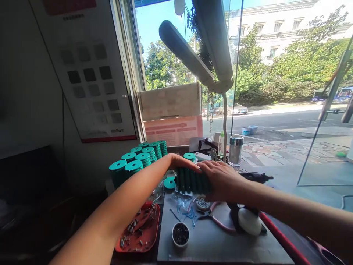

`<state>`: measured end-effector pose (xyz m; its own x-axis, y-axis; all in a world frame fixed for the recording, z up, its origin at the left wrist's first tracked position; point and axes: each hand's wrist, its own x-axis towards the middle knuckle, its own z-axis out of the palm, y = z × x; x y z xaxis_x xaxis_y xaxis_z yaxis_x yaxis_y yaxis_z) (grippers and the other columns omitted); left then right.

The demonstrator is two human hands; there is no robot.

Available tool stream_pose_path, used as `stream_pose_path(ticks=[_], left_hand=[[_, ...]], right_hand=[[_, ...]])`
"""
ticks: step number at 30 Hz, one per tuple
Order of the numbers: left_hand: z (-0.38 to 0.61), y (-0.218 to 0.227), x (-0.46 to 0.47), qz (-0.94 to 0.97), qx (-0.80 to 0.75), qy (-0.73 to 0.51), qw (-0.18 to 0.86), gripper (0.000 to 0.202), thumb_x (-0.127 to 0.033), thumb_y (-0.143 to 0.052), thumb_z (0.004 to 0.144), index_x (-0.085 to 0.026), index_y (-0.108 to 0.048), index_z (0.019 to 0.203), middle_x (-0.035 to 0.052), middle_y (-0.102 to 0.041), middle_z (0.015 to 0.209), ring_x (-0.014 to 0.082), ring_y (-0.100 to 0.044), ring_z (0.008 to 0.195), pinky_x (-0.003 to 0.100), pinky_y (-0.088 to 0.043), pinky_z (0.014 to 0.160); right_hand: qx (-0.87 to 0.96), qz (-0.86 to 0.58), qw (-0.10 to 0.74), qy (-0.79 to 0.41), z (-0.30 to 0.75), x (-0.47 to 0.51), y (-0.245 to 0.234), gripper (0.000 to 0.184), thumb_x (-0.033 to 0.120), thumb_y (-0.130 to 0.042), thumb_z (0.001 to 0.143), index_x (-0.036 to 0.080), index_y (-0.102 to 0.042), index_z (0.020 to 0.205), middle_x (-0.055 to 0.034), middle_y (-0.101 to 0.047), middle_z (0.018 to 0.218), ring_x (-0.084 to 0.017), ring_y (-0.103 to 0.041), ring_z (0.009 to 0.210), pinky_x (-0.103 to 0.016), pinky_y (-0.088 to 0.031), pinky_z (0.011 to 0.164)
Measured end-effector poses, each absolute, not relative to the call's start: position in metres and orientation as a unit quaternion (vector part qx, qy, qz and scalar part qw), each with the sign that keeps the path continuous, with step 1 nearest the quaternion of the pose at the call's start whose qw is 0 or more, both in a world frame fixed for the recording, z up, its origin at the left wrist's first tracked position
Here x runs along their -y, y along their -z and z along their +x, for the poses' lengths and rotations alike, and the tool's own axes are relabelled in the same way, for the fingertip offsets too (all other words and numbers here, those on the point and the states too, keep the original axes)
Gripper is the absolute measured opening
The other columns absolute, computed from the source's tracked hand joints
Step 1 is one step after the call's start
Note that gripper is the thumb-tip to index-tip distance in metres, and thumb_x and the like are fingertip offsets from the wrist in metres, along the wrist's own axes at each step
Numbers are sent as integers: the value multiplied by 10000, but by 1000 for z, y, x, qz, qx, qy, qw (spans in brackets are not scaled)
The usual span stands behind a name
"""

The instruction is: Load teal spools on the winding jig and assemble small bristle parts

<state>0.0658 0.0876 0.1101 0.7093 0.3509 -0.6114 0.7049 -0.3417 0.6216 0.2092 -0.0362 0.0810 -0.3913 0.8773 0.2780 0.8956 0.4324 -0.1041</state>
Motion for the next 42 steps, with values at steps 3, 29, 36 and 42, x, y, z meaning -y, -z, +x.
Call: stream_pose_path(ticks=[3, 29, 36, 42], left_hand=[[64, -103, -94, 796, -330, 184, 473, 501, -580, -582, 628, -197, -574, 950, 16, -652, 984, 174, -600, 951, 288, -487, 799], [52, -82, 4, 906, -386, -122, -122, 693, -644, -587, 547, -147, -575, 1029, 118, -597, 1028, 296, -558, 935, 413, -442, 847], [52, -79, 1, 899, -396, -138, -124, 726, -627, -624, 499, -173, -568, 1062, 99, -616, 1032, 283, -576, 918, 374, -445, 824], [53, -77, 0, 897, -398, -144, -126, 711, -624, -623, 486, -191, -575, 1049, 86, -627, 993, 278, -587, 886, 374, -464, 771]], right_hand=[[812, -545, 189, 91, 204, 40, -64, 740, 295, -661, 578, 84, -410, 1242, -168, -477, 1215, -334, -428, 1086, -462, -301, 941], [803, -557, 202, 69, 212, 37, -72, 532, 494, -660, 539, 144, -560, 928, -101, -620, 904, -267, -589, 846, -324, -441, 707], [802, -558, 208, 51, 215, 37, -76, 524, 450, -696, 501, 165, -602, 931, -86, -635, 877, -256, -603, 818, -298, -437, 682], [798, -563, 208, 50, 217, 34, -74, 531, 427, -690, 508, 170, -594, 963, -82, -636, 868, -263, -601, 816, -298, -427, 670]])
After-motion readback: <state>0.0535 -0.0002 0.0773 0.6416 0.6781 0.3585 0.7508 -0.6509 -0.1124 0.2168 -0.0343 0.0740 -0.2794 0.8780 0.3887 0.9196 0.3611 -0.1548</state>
